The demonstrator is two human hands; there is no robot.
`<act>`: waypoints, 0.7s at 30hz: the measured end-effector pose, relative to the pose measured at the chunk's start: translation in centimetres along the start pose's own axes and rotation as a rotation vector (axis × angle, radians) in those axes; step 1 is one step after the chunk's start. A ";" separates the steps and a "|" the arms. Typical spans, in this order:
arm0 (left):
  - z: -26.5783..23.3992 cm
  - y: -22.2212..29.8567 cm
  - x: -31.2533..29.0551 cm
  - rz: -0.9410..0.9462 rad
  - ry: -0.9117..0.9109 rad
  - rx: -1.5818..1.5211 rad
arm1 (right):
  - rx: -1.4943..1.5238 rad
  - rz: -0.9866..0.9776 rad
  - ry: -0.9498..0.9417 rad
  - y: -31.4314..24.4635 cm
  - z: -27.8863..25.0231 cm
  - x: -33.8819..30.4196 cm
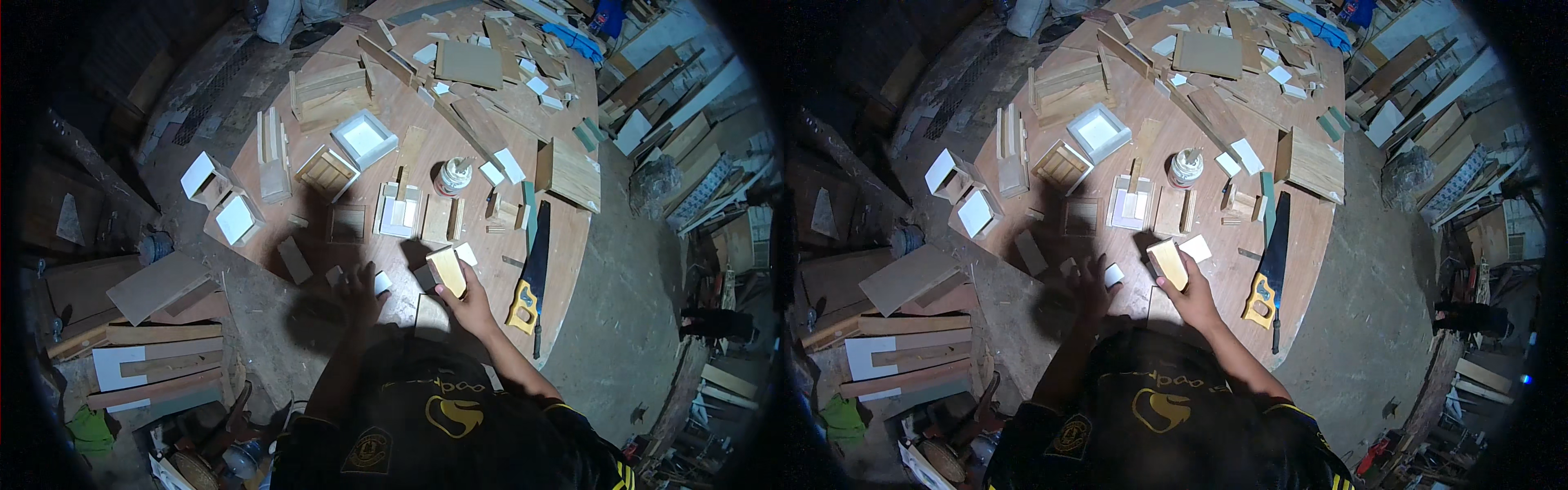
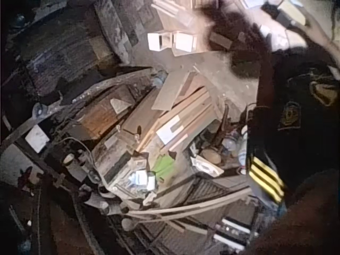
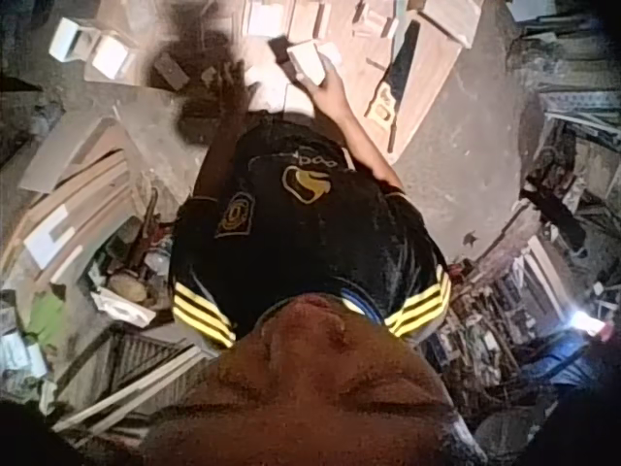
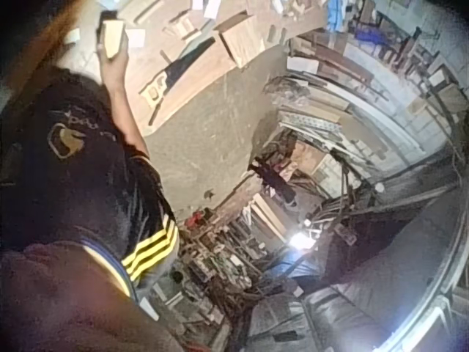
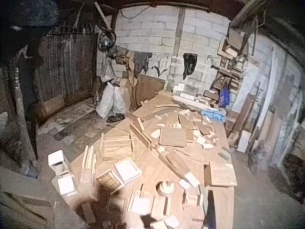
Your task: Applying glue to wooden strips and blocks to assemble a small structure.
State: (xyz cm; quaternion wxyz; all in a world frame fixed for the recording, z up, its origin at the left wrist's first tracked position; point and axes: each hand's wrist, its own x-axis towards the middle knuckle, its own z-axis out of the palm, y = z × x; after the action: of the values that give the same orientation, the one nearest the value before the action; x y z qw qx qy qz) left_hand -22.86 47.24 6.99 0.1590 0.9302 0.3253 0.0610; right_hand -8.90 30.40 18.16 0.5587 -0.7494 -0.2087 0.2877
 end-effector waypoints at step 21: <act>-6.6 4.4 1.5 -0.355 -0.730 -2.390 | 0.043 -0.073 -0.068 -4.5 1.0 0.0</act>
State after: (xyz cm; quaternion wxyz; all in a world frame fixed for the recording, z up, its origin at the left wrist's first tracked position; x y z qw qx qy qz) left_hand -20.52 46.61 14.72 0.9852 0.1127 0.1246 0.0344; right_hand -9.54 32.43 22.29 0.5772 -0.7189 -0.2487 0.2968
